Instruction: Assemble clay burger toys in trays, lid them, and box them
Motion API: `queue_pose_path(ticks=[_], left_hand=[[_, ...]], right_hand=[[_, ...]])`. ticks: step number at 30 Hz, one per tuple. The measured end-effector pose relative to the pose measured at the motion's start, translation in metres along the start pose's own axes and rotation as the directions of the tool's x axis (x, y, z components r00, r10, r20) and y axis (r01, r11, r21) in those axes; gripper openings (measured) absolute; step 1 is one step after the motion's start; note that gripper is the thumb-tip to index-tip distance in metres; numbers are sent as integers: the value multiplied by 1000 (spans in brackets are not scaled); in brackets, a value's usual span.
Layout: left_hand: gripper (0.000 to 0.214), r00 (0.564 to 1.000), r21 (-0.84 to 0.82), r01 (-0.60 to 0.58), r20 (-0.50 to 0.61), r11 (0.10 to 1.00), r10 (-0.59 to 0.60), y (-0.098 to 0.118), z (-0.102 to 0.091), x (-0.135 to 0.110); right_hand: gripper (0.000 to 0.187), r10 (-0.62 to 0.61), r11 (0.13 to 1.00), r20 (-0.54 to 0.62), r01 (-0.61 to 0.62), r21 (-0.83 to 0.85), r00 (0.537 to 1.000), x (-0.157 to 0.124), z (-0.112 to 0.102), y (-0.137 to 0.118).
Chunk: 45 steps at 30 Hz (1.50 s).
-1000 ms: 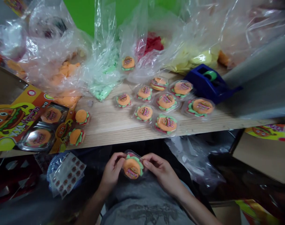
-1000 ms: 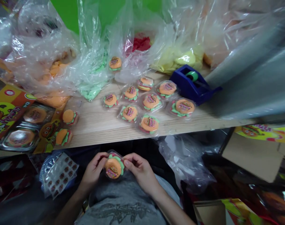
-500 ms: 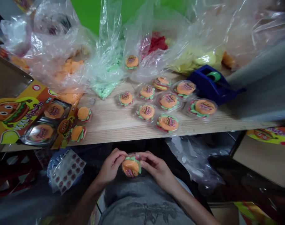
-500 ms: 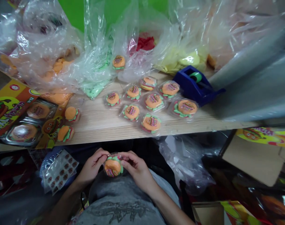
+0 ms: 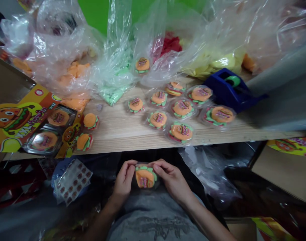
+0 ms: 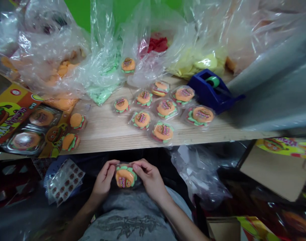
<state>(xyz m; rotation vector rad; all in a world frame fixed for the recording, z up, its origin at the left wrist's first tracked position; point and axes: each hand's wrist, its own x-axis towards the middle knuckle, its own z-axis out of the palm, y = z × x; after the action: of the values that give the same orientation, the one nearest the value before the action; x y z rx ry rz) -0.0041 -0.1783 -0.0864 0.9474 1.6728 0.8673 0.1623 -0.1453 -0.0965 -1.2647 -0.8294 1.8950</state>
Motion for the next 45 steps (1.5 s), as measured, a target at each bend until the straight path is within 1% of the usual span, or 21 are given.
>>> queue_pose_path(ticks=[3, 6, 7, 9, 11, 13, 15, 17, 19, 21, 25, 27, 31, 34, 36, 38, 39, 40, 42, 43, 45], left_hand=[[31, 1000, -69, 18, -1, 997, -18, -4, 3, -5], [26, 1000, -19, -9, -11, 1000, 9, 0, -5, -2], [24, 999, 24, -29, 14, 999, 29, 3, -10, 1], [20, 987, 133, -92, 145, 987, 73, 12, -19, 9], [21, 941, 217, -172, 325, 961, 94, 21, -25, 17], [21, 896, 245, -220, 433, 944, 97, 26, -26, 21], [18, 912, 230, -195, 401, 953, 90, 24, -23, 21], [12, 958, 153, -92, 284, 984, 45, 15, -18, 17], [15, 983, 55, 10, 181, 998, -19, 4, -13, 9], [19, 990, 0, 55, 128, 999, -54, -4, -9, 2], [24, 997, 7, 60, 51, 998, -60, -8, 0, -6], [27, 997, 14, 63, 50, 998, -64, -8, 2, -6], [27, 992, 26, 52, 111, 998, -55, -4, -3, 2], [22, 981, 56, 23, 191, 998, -33, 10, -8, 13], [17, 960, 117, -78, 278, 990, 42, 25, -9, 23], [17, 934, 165, -199, 331, 966, 136, 39, -6, 33], [19, 933, 171, -232, 317, 958, 169, 45, -5, 37], [21, 945, 159, -230, 272, 960, 181, 49, -4, 40], [22, 976, 88, -159, 163, 983, 143, 52, -4, 44], [23, 984, 46, -113, 142, 992, 106, 51, -5, 44], [24, 985, -5, -36, 168, 999, 36, 48, -10, 41]], right_hand=[[38, 14, 995, -67, -7, 96, 998, 0, 0, 8], [34, 18, 997, -42, -15, 82, 999, -1, 0, 8], [32, 21, 998, -23, -20, 66, 1000, -1, 0, 7], [27, 11, 1000, 30, -11, -2, 999, -1, 0, 2], [25, -35, 993, 81, 44, -113, 996, -1, 1, -1], [23, -81, 974, 117, 104, -200, 990, -1, 0, -3], [22, -84, 976, 123, 107, -189, 989, -1, -2, -2], [22, -47, 993, 106, 58, -104, 993, -1, -4, -1], [24, 4, 1000, 84, -2, -30, 996, -1, -5, 1], [26, 47, 999, 70, -47, 2, 996, -1, -6, 3], [33, 67, 997, 36, -68, 31, 997, -2, -3, 7], [35, 61, 998, 20, -62, 32, 998, -4, -2, 9], [35, 60, 998, 26, -60, 10, 998, -5, -4, 5], [33, 28, 989, 106, -12, -146, 994, 0, -8, -7], [31, -6, 970, 160, 44, -237, 987, 4, -9, -15], [31, -19, 973, 168, 57, -225, 986, 6, -9, -20], [32, -19, 981, 146, 47, -190, 989, 6, -9, -20], [33, -22, 989, 106, 37, -145, 994, 6, -8, -18], [36, -36, 998, 7, 36, -58, 999, 5, -7, -14], [37, -43, 999, -34, 42, -24, 998, 4, -6, -11], [37, -54, 998, -63, 54, 10, 997, 3, -7, -8]])
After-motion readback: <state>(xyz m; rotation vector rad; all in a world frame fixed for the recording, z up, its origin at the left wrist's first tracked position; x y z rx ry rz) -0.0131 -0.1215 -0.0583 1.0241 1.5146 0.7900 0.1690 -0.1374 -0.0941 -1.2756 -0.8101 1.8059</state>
